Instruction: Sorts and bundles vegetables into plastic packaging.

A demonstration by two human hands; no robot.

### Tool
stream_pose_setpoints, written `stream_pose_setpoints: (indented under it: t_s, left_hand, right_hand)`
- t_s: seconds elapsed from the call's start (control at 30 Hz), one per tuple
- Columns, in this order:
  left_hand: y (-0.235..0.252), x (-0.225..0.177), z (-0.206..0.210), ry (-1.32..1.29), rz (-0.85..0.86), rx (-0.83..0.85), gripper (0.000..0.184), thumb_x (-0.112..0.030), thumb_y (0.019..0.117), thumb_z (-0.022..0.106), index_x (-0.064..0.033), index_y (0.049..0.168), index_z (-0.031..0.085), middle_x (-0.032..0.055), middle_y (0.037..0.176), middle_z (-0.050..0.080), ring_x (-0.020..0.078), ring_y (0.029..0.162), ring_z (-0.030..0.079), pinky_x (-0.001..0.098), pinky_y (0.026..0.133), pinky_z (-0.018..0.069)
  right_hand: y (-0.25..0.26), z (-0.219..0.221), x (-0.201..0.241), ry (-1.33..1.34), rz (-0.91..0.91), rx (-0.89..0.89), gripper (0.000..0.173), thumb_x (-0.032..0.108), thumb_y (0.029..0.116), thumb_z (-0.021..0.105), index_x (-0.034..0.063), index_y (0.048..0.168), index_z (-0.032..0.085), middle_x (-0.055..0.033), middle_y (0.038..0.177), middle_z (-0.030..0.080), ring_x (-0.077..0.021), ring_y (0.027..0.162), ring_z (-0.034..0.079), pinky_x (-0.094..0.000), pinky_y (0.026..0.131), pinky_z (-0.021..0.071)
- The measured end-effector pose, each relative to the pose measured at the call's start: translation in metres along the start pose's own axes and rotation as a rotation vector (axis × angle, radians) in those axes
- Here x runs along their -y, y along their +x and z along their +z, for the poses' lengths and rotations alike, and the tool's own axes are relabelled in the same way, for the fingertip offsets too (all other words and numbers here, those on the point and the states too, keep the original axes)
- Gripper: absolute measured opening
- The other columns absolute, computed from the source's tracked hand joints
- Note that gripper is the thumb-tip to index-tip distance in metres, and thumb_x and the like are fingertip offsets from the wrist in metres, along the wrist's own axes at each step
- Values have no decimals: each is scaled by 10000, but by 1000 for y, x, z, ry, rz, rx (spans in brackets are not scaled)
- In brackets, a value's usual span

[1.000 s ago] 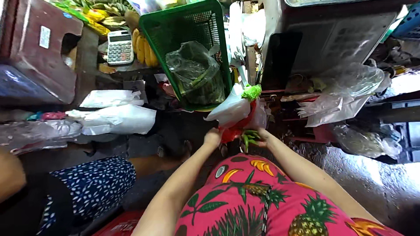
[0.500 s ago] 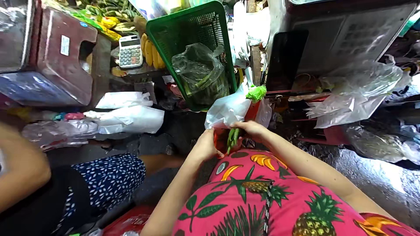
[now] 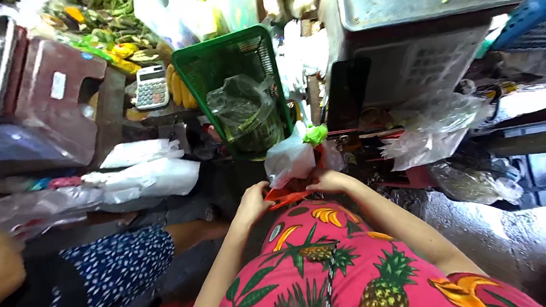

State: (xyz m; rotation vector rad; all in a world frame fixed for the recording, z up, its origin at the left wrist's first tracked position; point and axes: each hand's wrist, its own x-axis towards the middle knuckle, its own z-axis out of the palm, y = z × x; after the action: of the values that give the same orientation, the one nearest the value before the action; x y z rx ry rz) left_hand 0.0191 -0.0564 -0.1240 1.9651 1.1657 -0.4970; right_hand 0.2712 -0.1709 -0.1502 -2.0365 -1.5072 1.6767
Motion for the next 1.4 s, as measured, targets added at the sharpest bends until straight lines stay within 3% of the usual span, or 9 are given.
stream_pose_setpoints:
  t_s: [0.13, 0.23, 0.37, 0.53, 0.7, 0.8, 1.07, 1.27, 1.4]
  left_hand:
    - [1, 3, -7, 49, 22, 37, 456, -204, 901, 779, -91, 1328, 663, 140, 1152, 731, 324, 1102, 686, 568, 1018, 504]
    - [0, -3, -15, 38, 33, 14, 559, -286, 925, 768, -85, 1416, 594, 144, 1191, 714, 322, 1098, 679, 557, 1005, 510]
    - [-2, -18, -32, 15, 90, -44, 629, -338, 935, 752, -78, 1465, 535, 154, 1235, 688, 321, 1036, 692, 540, 948, 539]
    - [-5, -27, -65, -11, 103, -195, 612, -371, 938, 740, -90, 1448, 554, 146, 1266, 675, 303, 1056, 689, 522, 947, 547]
    - [15, -22, -107, -5, 172, -600, 358, -237, 999, 662, -34, 1294, 663, 202, 1243, 661, 345, 1098, 664, 545, 975, 528]
    - [46, -28, -131, 52, 331, -810, 237, -104, 999, 608, -8, 1186, 717, 214, 1239, 666, 374, 1175, 633, 546, 1016, 504]
    - [105, -63, -138, 250, 233, -579, 343, -250, 973, 680, -34, 1239, 680, 247, 1280, 624, 450, 1233, 566, 657, 998, 444]
    - [92, -49, -130, 157, 382, -754, 344, -17, 891, 713, -111, 1221, 719, 216, 1373, 555, 409, 1194, 591, 579, 981, 512]
    - [86, -34, -122, -21, 527, -946, 139, -111, 879, 790, -138, 1014, 808, 153, 1163, 648, 304, 1107, 615, 477, 975, 518]
  right_hand:
    - [-94, -54, -7, 159, -163, -762, 258, 288, 984, 655, 51, 959, 753, -93, 904, 727, -202, 869, 701, -467, 836, 572]
    - [-132, -94, -35, -197, -83, -1292, 350, 330, 947, 691, 76, 1186, 720, -148, 1201, 691, -335, 1141, 629, -571, 980, 489]
    - [-151, -128, -96, -449, 154, -1169, 520, 280, 740, 914, 21, 1152, 731, -295, 1293, 622, -576, 1288, 472, -810, 1063, 252]
    - [-171, -141, -128, -475, 290, -1187, 398, 117, 791, 843, -38, 1134, 714, -327, 1278, 620, -567, 1318, 463, -784, 1106, 234]
    - [-169, -134, -93, -413, 196, -1165, 750, 231, 712, 895, -30, 1344, 587, -351, 1311, 586, -592, 1305, 456, -795, 1105, 187]
    - [-173, -128, -52, -385, 209, -1240, 707, 277, 811, 850, 15, 1405, 570, -325, 1379, 561, -599, 1365, 387, -816, 1092, 172]
    - [-141, -112, 18, -477, -134, -1263, 490, 378, 932, 688, 38, 1284, 680, -265, 1385, 584, -561, 1372, 410, -778, 1083, 249]
    - [-60, -99, 98, -423, -627, -983, 243, 237, 985, 634, 125, 1169, 746, -93, 1214, 706, -342, 1242, 592, -575, 1023, 463]
    - [33, -117, 162, -387, -589, -846, 215, 104, 1004, 571, 82, 1126, 748, -123, 1119, 725, -330, 1077, 670, -522, 929, 541]
